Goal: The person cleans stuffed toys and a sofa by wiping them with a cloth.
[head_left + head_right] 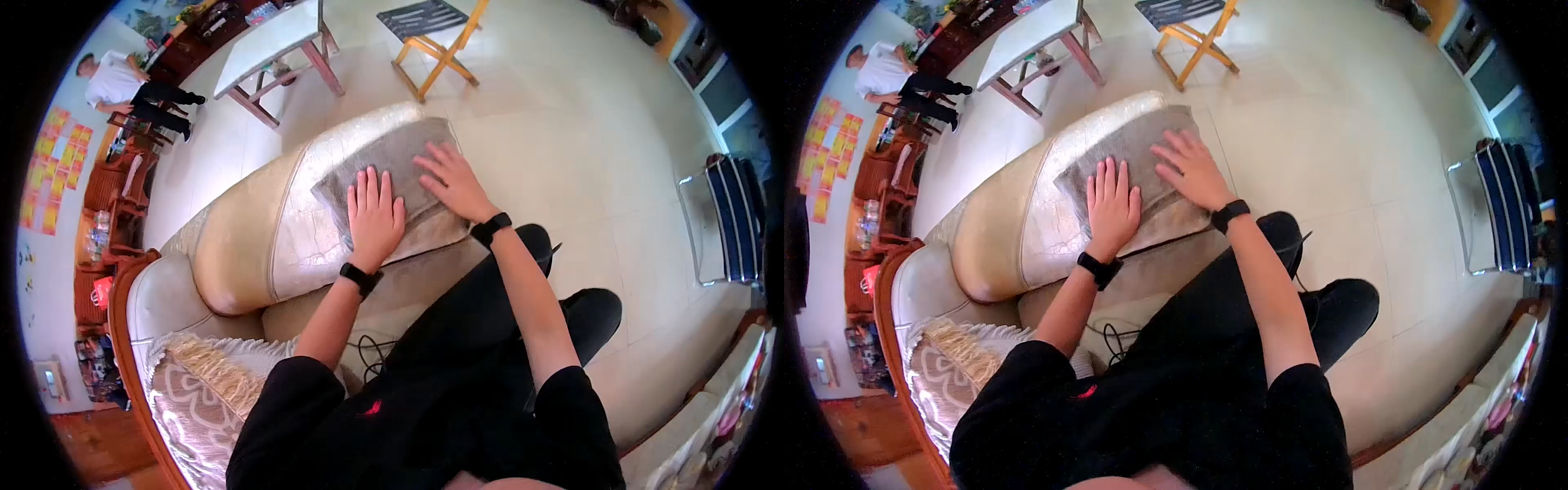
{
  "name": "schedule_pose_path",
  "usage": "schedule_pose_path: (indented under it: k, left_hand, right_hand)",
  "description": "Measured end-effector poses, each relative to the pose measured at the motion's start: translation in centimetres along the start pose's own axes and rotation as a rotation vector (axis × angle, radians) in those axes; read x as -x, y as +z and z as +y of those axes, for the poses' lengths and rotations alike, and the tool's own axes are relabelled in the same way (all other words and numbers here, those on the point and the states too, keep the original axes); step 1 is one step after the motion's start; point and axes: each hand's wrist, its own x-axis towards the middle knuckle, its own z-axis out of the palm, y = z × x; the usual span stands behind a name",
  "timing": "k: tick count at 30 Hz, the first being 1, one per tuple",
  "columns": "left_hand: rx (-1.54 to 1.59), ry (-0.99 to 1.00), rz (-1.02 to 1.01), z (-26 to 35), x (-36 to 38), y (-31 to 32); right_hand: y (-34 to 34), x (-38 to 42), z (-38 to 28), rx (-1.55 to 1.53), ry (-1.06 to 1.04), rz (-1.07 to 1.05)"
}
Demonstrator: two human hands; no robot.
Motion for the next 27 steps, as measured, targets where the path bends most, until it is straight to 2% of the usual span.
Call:
schedule_pose_path:
  k: [3, 9, 13, 18, 20, 21, 23, 24, 26, 27]
  left_hand:
    - [0.018, -0.081, -0.027, 0.6, -0.6, -0.2]
    - [-0.08, -0.112, -0.044, 1.7, -2.2, 1.0]
    - [0.002, -0.098, -0.023, 3.2, -5.0, 2.6]
    - [-0.131, -0.003, 0.024, 4.7, -6.6, 3.9]
    - [-0.134, 0.045, 0.056, 4.4, -6.3, 3.8]
    - [-0.135, 0.052, 0.061, 4.4, -6.1, 3.6]
    - [-0.058, 0.084, 0.074, 4.5, -5.6, 3.1]
    - [-0.062, 0.094, 0.074, 4.8, -5.4, 3.1]
    - [0.043, 0.054, 0.099, 5.3, -5.4, 3.5]
    - [0.034, 0.069, 0.111, 5.6, -5.5, 3.6]
  right_hand:
    - [0.5, 0.9, 0.5, -0.148, 0.151, 0.003]
    - [1.5, 0.2, 1.9, -0.229, 0.175, 0.083]
    - [1.7, -0.6, 3.1, -0.294, 0.134, 0.079]
    - [2.4, -0.1, 3.0, -0.363, 0.173, 0.151]
    - [2.3, 0.4, 1.9, -0.313, 0.252, 0.251]
    - [1.7, 1.1, 1.2, -0.311, 0.25, 0.26]
    - [0.1, 2.7, -0.4, -0.248, 0.402, 0.236]
    - [-0.1, 3.8, -0.3, -0.252, 0.404, 0.246]
    - [0.1, 5.6, 0.7, -0.167, 0.587, 0.272]
    - [-0.1, 5.8, 1.0, -0.172, 0.579, 0.292]
